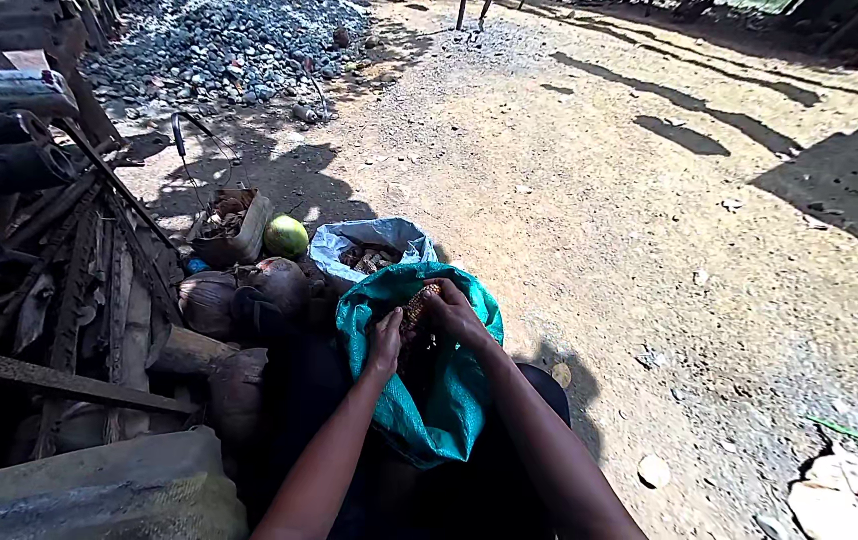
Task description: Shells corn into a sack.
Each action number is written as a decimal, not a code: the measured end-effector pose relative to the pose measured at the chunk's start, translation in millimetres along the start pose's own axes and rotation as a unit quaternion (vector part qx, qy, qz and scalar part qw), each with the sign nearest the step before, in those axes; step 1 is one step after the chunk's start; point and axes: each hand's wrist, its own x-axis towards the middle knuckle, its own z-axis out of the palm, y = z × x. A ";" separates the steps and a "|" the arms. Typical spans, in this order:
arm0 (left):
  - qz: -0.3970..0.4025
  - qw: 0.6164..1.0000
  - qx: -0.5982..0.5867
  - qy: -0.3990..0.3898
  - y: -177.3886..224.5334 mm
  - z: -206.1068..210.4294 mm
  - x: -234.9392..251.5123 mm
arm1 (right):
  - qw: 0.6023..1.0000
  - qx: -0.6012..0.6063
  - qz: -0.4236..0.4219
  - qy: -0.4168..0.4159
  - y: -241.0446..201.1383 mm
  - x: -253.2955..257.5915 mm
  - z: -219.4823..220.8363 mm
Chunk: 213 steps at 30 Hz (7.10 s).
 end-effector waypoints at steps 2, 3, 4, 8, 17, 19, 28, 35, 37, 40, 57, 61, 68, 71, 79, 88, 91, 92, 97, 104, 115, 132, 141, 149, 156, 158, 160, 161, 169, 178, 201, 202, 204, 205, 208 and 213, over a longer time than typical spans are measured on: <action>0.044 0.997 0.062 -0.026 -5.8 -2.1 2.6 | 1.000 -0.011 0.009 0.012 1.6 0.8 2.4; 0.061 0.993 0.098 -0.030 -8.5 -3.1 3.7 | 0.999 -0.020 0.019 0.016 1.5 0.9 4.4; 0.068 0.990 0.121 -0.028 -9.9 -3.2 4.1 | 0.999 -0.032 0.030 0.018 1.4 1.0 6.4; 0.054 0.990 0.131 0.009 -12.3 -2.4 6.2 | 0.997 -0.068 0.025 0.021 6.9 2.6 14.2; 0.010 0.992 0.119 0.039 -6.4 -5.5 10.7 | 0.998 -0.062 0.008 0.008 -0.1 1.3 10.1; 0.001 0.994 0.102 0.032 -6.2 -7.5 13.3 | 0.998 -0.065 0.010 0.021 -2.7 -0.8 7.2; -0.002 1.000 0.021 0.021 -6.5 -4.8 11.3 | 0.996 -0.082 0.025 0.036 -1.2 0.8 5.1; 0.092 0.975 0.203 -0.011 -10.8 -1.9 4.5 | 0.996 -0.069 0.038 0.034 3.9 3.5 16.1; 0.095 0.973 0.212 0.006 -12.1 -1.8 5.9 | 0.996 -0.069 0.043 0.038 3.7 2.4 18.8; 0.075 0.987 0.142 0.017 -13.9 -1.7 6.8 | 0.997 -0.060 0.044 0.033 1.3 1.9 17.2; 0.022 0.998 0.050 0.038 -10.7 3.7 3.6 | 0.998 -0.042 0.033 0.025 3.3 2.2 18.8; -0.014 0.998 0.013 0.058 -10.3 4.6 6.2 | 1.000 -0.023 0.015 0.012 5.0 2.6 19.1; 0.014 0.998 0.029 0.045 -12.7 3.8 6.4 | 0.999 -0.021 0.026 0.016 5.6 1.8 21.8; 0.024 0.997 0.051 0.052 -12.5 4.9 3.9 | 0.999 -0.014 0.036 0.013 4.2 0.7 20.3; 0.060 0.995 0.072 0.046 -19.8 0.5 11.3 | 0.999 -0.038 0.034 0.013 2.5 0.7 24.6; 0.042 0.997 0.046 0.035 -16.8 1.2 9.9 | 0.997 -0.066 0.022 0.021 2.7 -2.5 24.5; 0.058 0.996 0.051 0.039 -17.6 0.8 10.7 | 0.997 -0.067 0.028 0.026 2.2 -3.0 25.1; 0.056 0.996 0.051 0.041 -17.4 0.9 10.2 | 0.997 -0.067 0.031 0.025 1.1 -3.8 24.8; 0.020 0.996 0.074 0.043 -10.9 -1.3 6.8 | 0.998 -0.054 0.032 0.031 -2.0 -2.1 14.2; 0.030 0.994 0.095 0.036 -7.9 -2.1 9.0 | 0.996 -0.067 0.023 0.053 -7.1 -4.0 1.3; 0.162 0.959 0.231 -0.024 -12.1 -2.9 4.6 | 0.998 0.007 0.037 0.044 0.5 -1.7 14.6; 0.158 0.962 0.224 -0.017 -16.1 -2.9 7.2 | 0.998 -0.023 0.033 0.045 -1.2 -5.1 14.7; 0.149 0.966 0.212 0.005 -17.5 -1.1 4.2 | 0.999 -0.037 0.016 0.029 -0.8 -6.4 14.0; 0.139 0.983 0.115 -0.022 -20.6 -1.9 9.3 | 0.998 -0.056 0.006 0.034 2.1 -5.6 14.9; 0.110 0.989 0.096 -0.030 -22.0 -0.7 6.3 | 0.999 -0.031 0.037 0.024 1.0 -5.2 8.0; 0.110 0.990 0.093 -0.001 -22.5 -0.1 4.6 | 0.999 -0.025 0.027 0.015 2.2 -5.0 9.5; 0.115 0.988 0.105 0.011 -19.4 0.2 2.2 | 0.999 -0.028 0.022 0.005 2.4 -4.8 11.6; 0.119 0.987 0.111 0.011 -19.1 0.2 2.6 | 0.999 -0.030 0.022 0.003 2.9 -4.5 12.7; 0.096 0.993 0.068 -0.015 -22.9 -2.1 11.5 | 0.998 -0.054 0.024 0.014 2.8 -5.1 17.3; 0.043 0.997 0.056 0.025 -18.9 1.6 7.4 | 0.999 -0.043 0.008 0.008 3.4 -5.6 14.5; 0.019 0.997 0.070 0.016 -17.2 1.0 8.5 | 0.997 -0.072 -0.008 -0.022 2.9 -7.2 16.2; 0.031 0.997 0.076 0.012 -18.0 0.7 9.6 | 0.996 -0.078 -0.018 -0.025 4.4 -6.9 16.6; 0.036 0.996 0.079 0.002 -17.6 0.1 10.1 | 0.996 -0.084 -0.027 -0.025 5.4 -6.8 17.0; 0.040 0.996 0.081 -0.001 -17.3 -0.3 9.8 | 0.996 -0.085 -0.026 -0.024 4.4 -7.4 17.0; 0.063 0.993 0.095 0.011 -20.1 1.4 10.3 | 0.996 -0.084 -0.014 -0.016 2.2 -8.2 16.3; 0.054 0.996 0.068 0.017 -16.9 3.1 2.9 | 0.998 -0.063 -0.004 -0.016 4.0 -7.2 12.9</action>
